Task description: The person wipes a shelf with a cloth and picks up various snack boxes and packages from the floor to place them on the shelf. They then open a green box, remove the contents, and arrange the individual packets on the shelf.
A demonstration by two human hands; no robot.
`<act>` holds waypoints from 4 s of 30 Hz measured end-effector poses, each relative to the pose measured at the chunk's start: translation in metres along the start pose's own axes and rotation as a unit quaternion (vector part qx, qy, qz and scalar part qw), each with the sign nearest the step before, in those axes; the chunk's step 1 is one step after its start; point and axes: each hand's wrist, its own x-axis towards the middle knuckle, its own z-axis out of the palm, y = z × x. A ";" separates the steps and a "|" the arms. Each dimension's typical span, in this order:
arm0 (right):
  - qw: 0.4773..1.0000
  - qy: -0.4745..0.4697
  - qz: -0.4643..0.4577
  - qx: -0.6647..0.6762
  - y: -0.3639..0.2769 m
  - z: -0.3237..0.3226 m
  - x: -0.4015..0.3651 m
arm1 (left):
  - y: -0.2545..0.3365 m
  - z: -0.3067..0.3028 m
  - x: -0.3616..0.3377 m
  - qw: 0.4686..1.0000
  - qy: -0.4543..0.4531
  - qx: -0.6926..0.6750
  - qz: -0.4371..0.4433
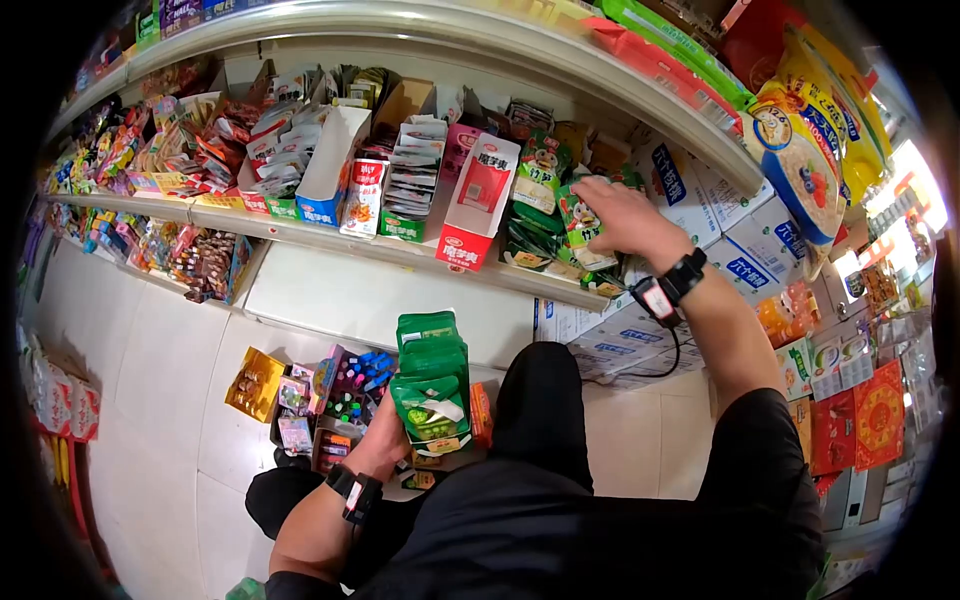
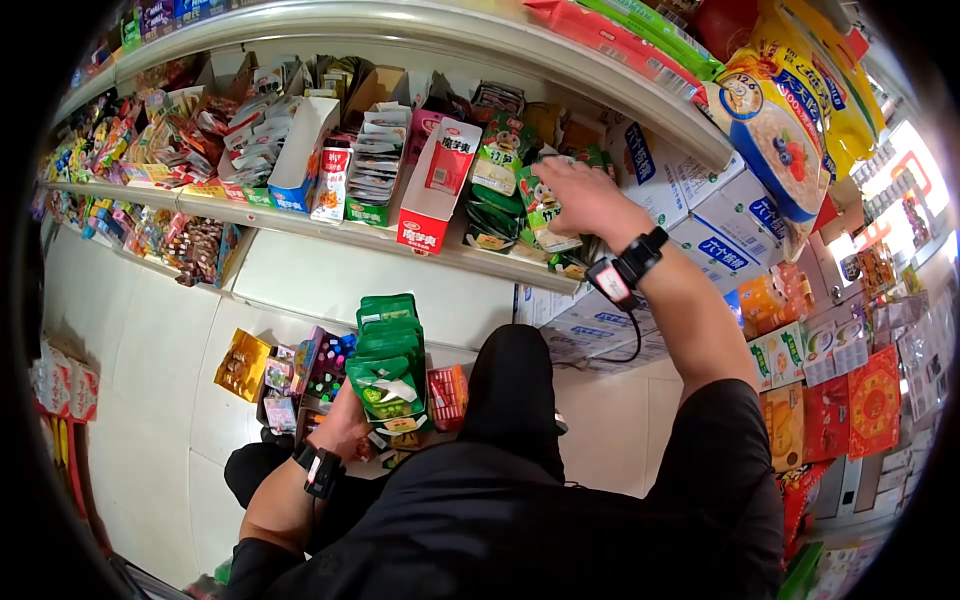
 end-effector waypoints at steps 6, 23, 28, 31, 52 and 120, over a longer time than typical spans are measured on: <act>0.999 -0.014 0.038 -0.006 0.003 0.007 0.005 | 0.002 0.002 -0.005 0.999 0.016 0.046 0.007; 0.979 -0.119 0.073 -0.148 0.026 -0.008 -0.066 | -0.013 -0.012 0.010 0.999 0.009 0.042 -0.016; 0.968 -0.197 0.102 -0.118 0.021 -0.017 -0.049 | -0.011 -0.011 0.007 0.999 0.024 0.038 -0.011; 0.957 -0.221 0.101 -0.160 0.028 0.031 -0.042 | -0.008 -0.005 0.007 0.999 0.014 0.038 -0.005; 0.977 0.021 0.101 -0.185 0.008 0.018 -0.051 | -0.006 -0.013 0.006 1.000 -0.006 -0.001 0.017; 0.978 -0.045 0.067 -0.191 0.015 0.050 -0.053 | 0.002 -0.007 0.004 0.999 -0.032 -0.011 0.008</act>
